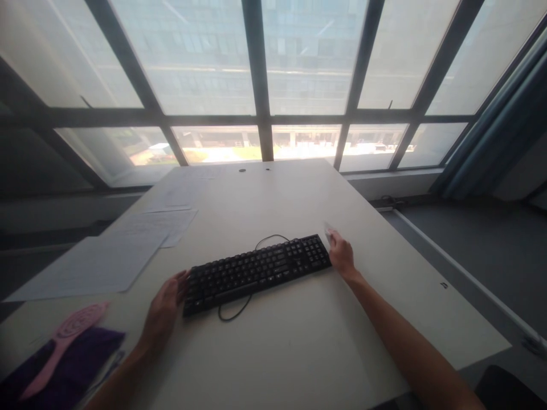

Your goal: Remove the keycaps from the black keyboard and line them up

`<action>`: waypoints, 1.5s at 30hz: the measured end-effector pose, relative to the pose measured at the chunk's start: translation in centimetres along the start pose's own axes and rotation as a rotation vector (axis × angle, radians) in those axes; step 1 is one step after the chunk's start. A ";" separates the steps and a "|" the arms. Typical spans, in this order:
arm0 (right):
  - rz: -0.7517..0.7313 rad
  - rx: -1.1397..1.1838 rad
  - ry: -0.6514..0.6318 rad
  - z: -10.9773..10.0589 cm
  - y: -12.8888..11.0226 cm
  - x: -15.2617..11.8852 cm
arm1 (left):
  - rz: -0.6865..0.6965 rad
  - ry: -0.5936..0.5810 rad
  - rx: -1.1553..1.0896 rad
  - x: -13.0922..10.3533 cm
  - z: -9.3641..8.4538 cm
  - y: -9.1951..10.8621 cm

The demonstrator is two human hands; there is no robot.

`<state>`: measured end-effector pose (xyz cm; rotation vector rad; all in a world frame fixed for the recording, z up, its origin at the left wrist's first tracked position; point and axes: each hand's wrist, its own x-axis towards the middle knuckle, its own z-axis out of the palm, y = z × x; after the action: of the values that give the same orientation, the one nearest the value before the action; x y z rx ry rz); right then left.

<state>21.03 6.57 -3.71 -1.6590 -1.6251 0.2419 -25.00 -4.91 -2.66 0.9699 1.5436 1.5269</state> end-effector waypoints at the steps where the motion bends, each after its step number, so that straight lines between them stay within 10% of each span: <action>1: -0.035 0.028 -0.013 0.4 -0.4 -0.3 | -0.001 0.001 0.000 0.0 0.0 0.0; 10: -0.324 0.142 -0.203 -0.9 -1.6 -4.1 | 0.003 -0.010 0.026 0.2 -0.4 -0.3; 16: -0.263 0.202 -0.168 -3.0 1.0 -4.2 | -0.002 -0.001 0.038 0.4 -0.6 -0.7; 21: -0.054 0.127 0.047 -5.4 3.2 0.0 | -0.034 0.013 0.043 0.5 -0.7 -0.7; 30: 0.102 -0.126 -0.165 -6.6 8.9 8.9 | -0.033 0.021 0.065 0.3 -0.6 -0.5; 41: 0.193 -0.038 -0.360 -5.8 7.2 11.2 | -0.030 0.014 0.055 0.6 -1.1 -1.1; 45: 0.252 0.290 -0.157 -7.6 7.2 13.0 | -0.029 0.021 0.064 0.4 -0.9 -0.9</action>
<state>33.38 16.35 1.76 -1.6462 -1.4104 0.7161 -26.03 -4.92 -3.53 0.9660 1.6233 1.4805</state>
